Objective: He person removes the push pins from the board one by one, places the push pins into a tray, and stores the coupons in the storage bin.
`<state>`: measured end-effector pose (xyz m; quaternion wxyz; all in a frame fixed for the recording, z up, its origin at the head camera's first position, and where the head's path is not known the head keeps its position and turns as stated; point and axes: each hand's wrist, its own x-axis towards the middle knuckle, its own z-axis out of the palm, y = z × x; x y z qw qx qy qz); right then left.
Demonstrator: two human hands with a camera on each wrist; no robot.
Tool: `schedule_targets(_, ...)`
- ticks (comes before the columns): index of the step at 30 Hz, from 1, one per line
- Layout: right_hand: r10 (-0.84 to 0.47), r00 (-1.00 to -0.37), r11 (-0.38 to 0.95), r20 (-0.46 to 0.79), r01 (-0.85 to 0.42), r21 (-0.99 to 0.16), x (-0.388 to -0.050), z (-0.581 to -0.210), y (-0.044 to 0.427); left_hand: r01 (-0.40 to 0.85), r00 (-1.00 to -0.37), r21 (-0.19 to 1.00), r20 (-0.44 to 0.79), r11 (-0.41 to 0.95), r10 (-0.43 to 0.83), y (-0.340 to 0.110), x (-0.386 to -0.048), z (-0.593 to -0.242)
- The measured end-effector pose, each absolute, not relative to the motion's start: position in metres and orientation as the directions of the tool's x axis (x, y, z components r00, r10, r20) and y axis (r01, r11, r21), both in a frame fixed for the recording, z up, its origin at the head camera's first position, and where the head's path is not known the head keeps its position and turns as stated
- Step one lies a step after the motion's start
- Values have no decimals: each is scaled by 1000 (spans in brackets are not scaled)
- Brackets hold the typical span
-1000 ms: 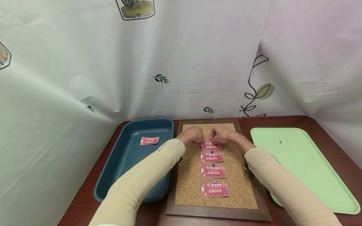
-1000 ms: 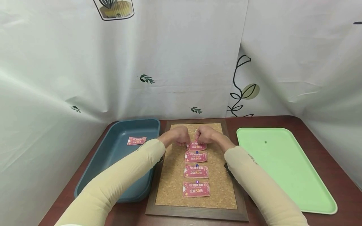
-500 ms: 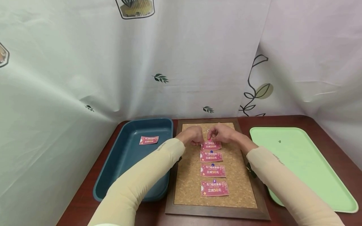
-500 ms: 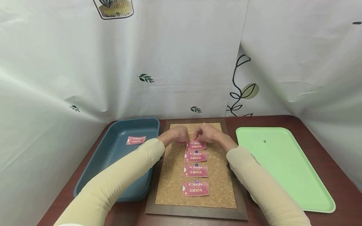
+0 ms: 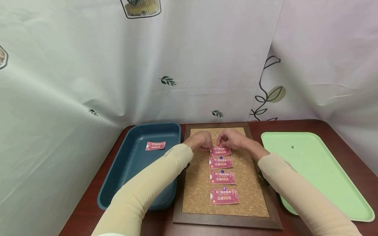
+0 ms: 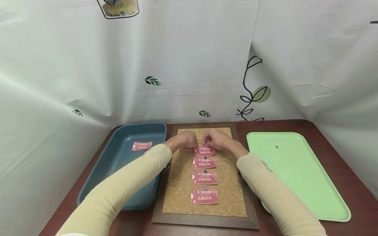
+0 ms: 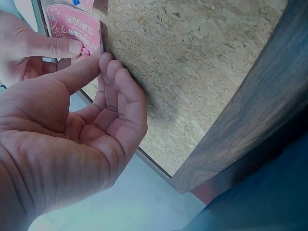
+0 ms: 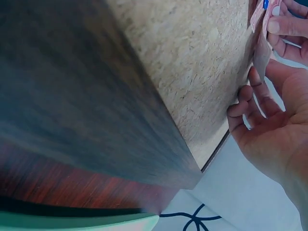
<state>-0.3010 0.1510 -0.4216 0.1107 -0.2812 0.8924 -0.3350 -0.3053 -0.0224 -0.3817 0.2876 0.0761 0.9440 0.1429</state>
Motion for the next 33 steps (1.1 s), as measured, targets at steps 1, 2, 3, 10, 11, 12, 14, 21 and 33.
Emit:
schedule_targets(1, -576, -818, 619, -9, -429, -657, -301, -422, 151, 58, -822, 315, -523, 947, 224, -22, -305, -382)
schedule_targets(2, -576, -817, 620, -8, -431, -656, -301, -423, 151, 55, -821, 316, -525, 947, 223, -22, -305, -382)
schedule_targets(3, -577, -817, 622, -7, -434, -652, -301, -423, 150, 53, -821, 318, -526, 947, 223, -22, -305, -382)
schedule_targets(10, -593, -804, 630, -49, -425, -649, -300, -424, 148, 71, -820, 313, -523, 947, 235, -23, -305, -383)
schedule_targets(11, -594, -803, 633, -58, -422, -649, -300, -424, 147, 72, -820, 313, -523, 947, 235, -23, -304, -383)
schedule_targets(12, -591, -804, 638, -68, -414, -649, -300, -423, 147, 71, -819, 315, -523, 946, 235, -23, -304, -383)
schedule_targets(14, -591, -803, 641, -78, -409, -649, -300, -423, 147, 68, -819, 316, -524, 946, 234, -23, -304, -384)
schedule_targets(21, -596, -801, 636, -58, -427, -643, -300, -421, 151, 69, -822, 320, -518, 945, 236, -23, -305, -383)
schedule_targets(33, -578, -816, 738, -9, -519, -431, -301, -421, 147, 66, -824, 325, -515, 943, 235, -23, -307, -384)
